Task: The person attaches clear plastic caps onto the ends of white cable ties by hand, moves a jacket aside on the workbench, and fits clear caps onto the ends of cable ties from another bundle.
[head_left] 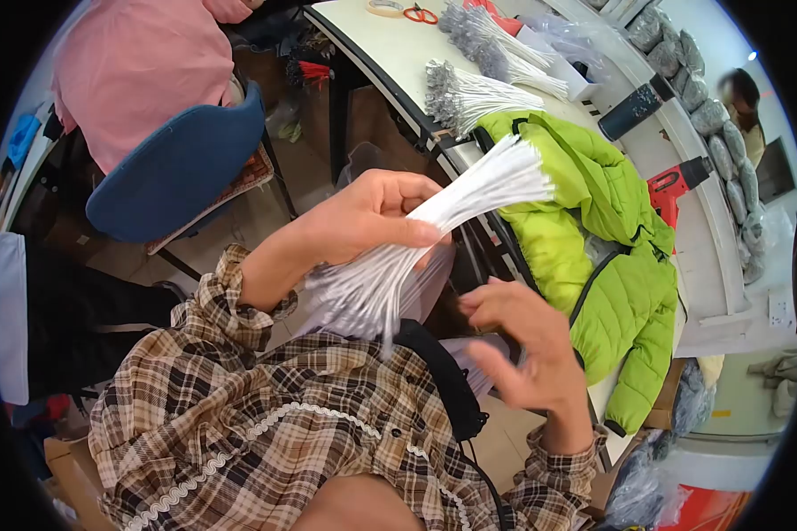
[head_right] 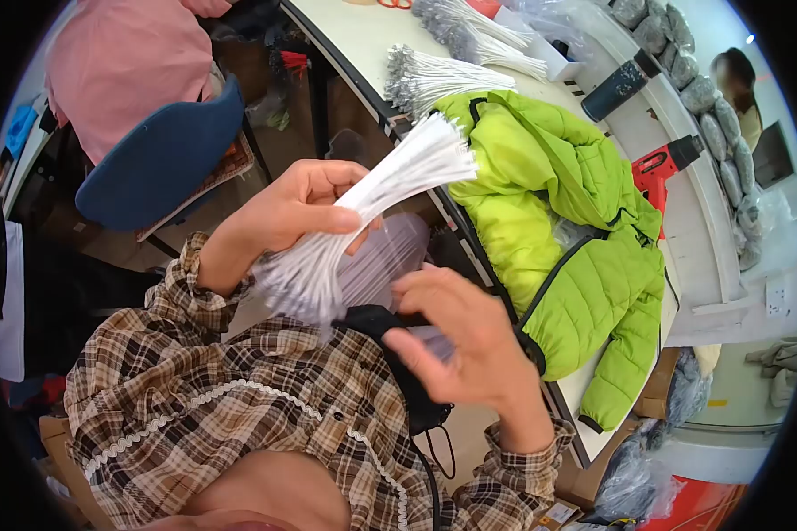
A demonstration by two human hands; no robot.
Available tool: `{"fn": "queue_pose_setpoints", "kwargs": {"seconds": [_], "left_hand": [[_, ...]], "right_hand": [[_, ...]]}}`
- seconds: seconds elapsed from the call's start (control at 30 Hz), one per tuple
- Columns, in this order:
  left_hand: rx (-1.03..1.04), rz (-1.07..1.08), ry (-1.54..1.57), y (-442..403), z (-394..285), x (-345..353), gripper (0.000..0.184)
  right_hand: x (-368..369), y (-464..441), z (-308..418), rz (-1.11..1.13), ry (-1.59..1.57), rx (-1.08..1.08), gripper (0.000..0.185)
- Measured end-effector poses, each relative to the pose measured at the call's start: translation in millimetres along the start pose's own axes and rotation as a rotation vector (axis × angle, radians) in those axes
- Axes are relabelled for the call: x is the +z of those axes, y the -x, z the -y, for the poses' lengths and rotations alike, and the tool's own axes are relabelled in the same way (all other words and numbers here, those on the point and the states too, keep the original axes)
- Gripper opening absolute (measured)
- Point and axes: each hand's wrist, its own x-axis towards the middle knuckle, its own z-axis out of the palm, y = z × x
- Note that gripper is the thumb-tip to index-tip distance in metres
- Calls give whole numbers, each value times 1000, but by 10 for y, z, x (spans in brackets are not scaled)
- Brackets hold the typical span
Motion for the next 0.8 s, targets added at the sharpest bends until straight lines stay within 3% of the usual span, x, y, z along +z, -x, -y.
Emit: {"fn": "queue_pose_setpoints", "kwargs": {"seconds": [0.03, 0.13, 0.2, 0.27, 0.3, 0.37, 0.43, 0.47, 0.53, 0.57, 0.7, 0.77, 0.8], "left_hand": [[23, -62, -197, 2, 27, -2, 38], [45, -123, -186, -26, 70, 82, 40], [82, -189, -177, -52, 72, 133, 43], [123, -171, -60, -46, 92, 174, 42], [158, -155, 56, -40, 109, 198, 42], [224, -116, 289, -41, 133, 239, 40], [228, -68, 169, 0, 136, 258, 40], [235, -23, 44, 24, 130, 252, 40], [243, 70, -207, 53, 114, 233, 39], [239, 80, -205, 44, 112, 224, 39], [525, 223, -905, -2, 117, 148, 37], [444, 205, -918, 19, 112, 88, 37], [364, 188, -935, 36, 103, 52, 37]], "right_hand": [[73, 7, 38, 5, -61, -106, 18], [351, 10, 226, 7, 0, -144, 18], [410, -26, 336, -87, 317, -194, 17], [219, 15, 235, -25, 18, -100, 18], [290, 52, -69, -330, -286, -224, 24], [221, -2, -242, -650, -1413, -205, 49], [59, -47, -261, -619, -1682, -110, 70], [-21, -71, -303, -626, -1676, -114, 70], [-167, -111, -387, -349, -1641, -115, 76], [-234, -129, -414, -361, -1638, -117, 76], [-486, -201, -362, 54, -1245, -9, 67], [-537, -226, -227, 105, -625, 235, 48], [-408, -232, -127, 30, -552, 173, 37]]}}
